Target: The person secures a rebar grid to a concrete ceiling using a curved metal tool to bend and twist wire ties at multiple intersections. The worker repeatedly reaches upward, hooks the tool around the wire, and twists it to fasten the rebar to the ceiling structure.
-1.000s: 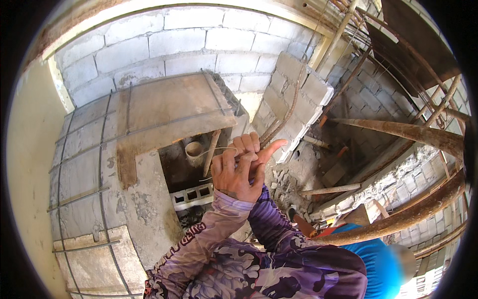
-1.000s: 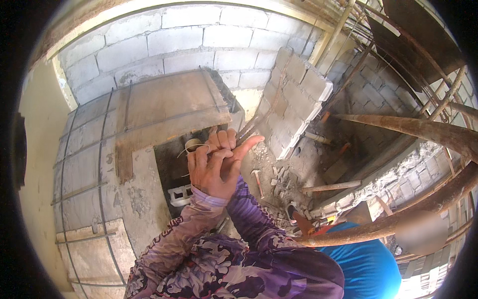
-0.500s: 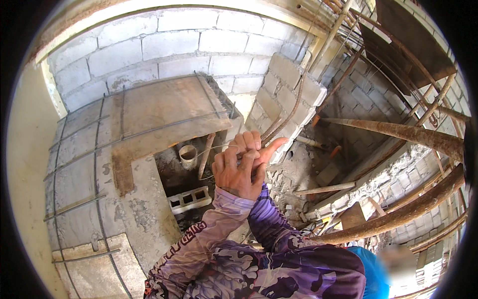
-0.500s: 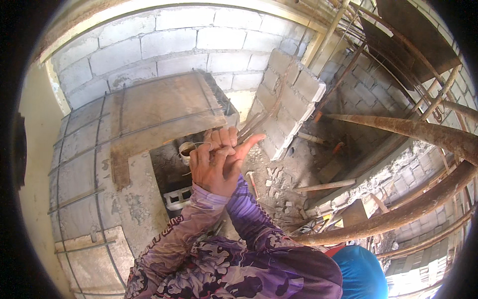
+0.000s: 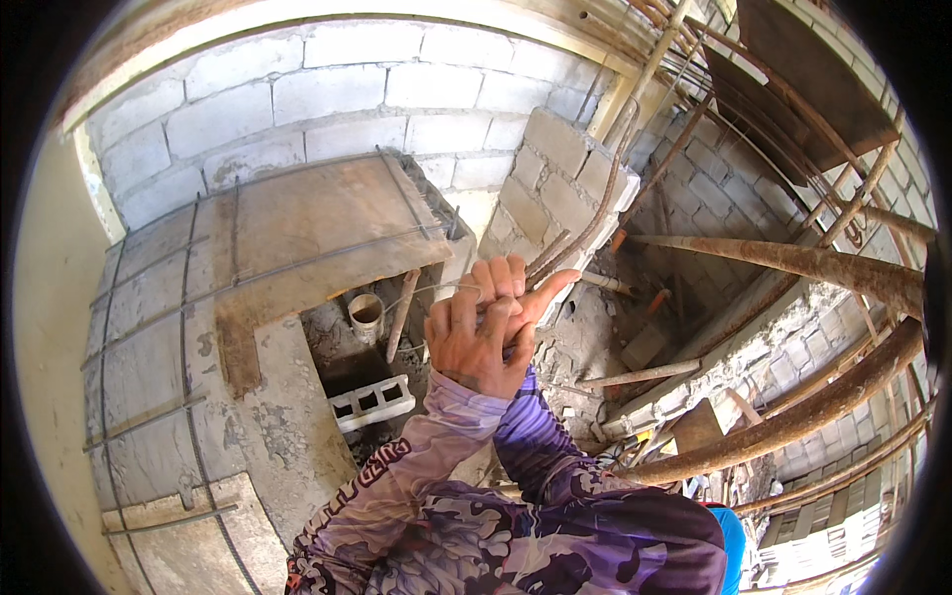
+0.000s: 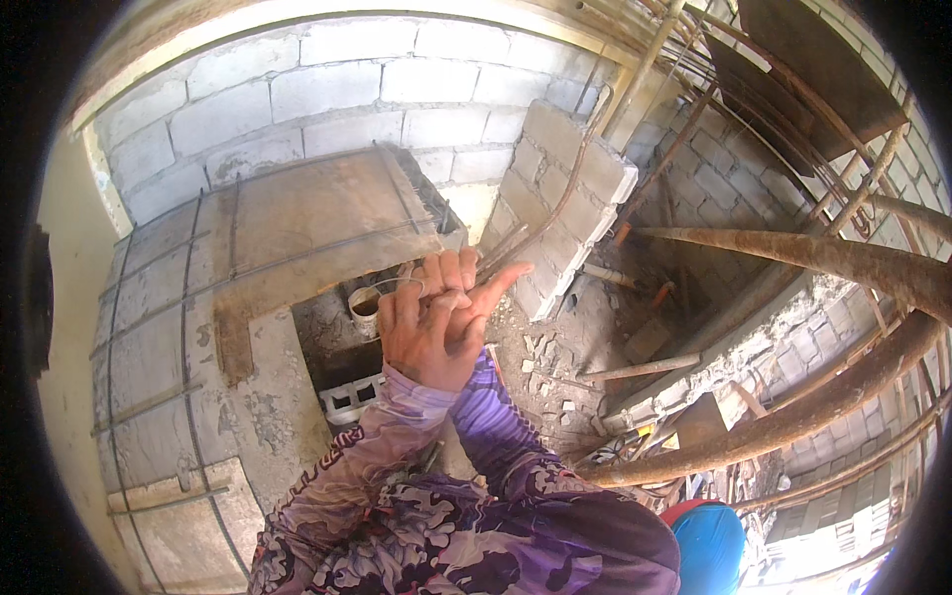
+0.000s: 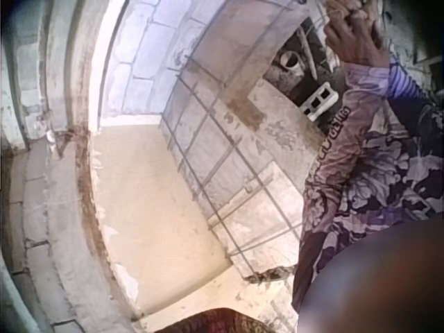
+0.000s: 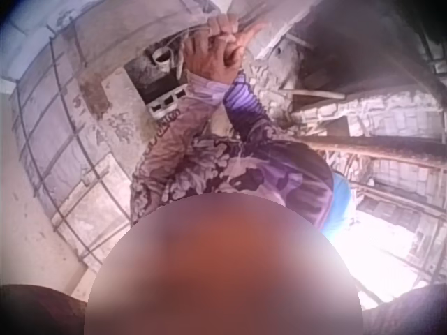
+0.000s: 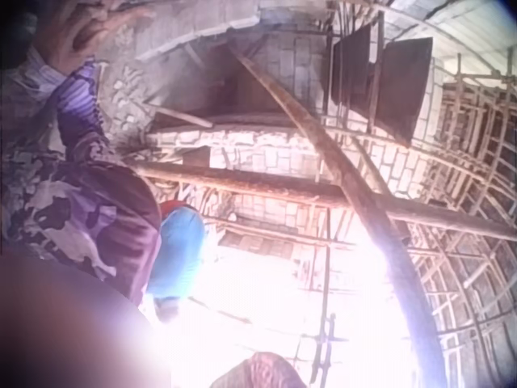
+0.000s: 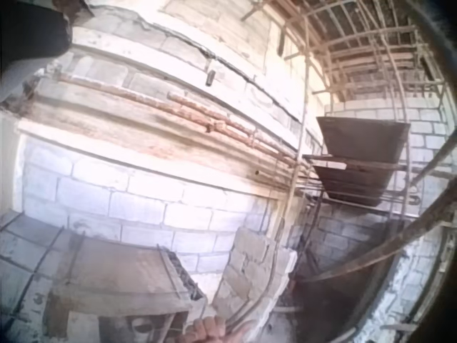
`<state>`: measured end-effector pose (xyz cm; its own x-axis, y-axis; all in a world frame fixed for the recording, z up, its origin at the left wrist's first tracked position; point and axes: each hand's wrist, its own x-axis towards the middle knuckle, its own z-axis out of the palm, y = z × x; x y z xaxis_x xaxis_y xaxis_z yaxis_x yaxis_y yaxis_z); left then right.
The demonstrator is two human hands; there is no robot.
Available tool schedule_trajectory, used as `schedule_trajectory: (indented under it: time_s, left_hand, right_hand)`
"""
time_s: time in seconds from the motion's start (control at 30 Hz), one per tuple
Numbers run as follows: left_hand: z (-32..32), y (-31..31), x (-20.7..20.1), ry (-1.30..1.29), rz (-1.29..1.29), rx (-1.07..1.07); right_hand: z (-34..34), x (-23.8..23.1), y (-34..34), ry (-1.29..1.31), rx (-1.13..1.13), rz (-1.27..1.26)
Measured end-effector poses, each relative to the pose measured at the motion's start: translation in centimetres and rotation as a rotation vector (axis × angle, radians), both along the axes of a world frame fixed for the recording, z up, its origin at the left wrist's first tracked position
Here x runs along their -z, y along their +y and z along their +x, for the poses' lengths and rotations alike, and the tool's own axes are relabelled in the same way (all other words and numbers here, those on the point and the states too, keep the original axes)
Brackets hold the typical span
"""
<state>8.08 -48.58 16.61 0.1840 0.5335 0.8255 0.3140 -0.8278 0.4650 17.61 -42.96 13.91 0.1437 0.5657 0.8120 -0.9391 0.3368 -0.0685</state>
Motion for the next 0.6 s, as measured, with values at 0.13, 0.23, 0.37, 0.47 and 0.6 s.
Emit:
schedule_trajectory:
  time_s: [0.13, 0.23, 0.37, 0.47, 0.6]
  left_hand:
    - [0.1, -0.2, 0.0, -0.032, 0.011, 0.027]
    - [0.1, -0.5, -0.1, -0.041, 0.0, 0.04]
    - [0.1, -0.9, -0.1, -0.047, -0.016, 0.058]
    - [0.2, -1.0, 0.0, -0.053, -0.015, 0.064]
    - [0.4, -1.2, 0.2, -0.084, -0.005, 0.067]
  right_hand:
    - [-0.2, 0.0, -0.7, 0.008, 0.071, -0.067]
    - [-0.1, -0.3, -1.2, 0.02, 0.096, -0.105]
    - [-0.2, -0.7, -1.6, 0.039, 0.07, -0.128]
    - [-0.4, -0.9, -1.8, 0.064, 0.126, -0.152]
    - [-0.3, -0.8, -1.7, -0.036, 0.205, -0.036]
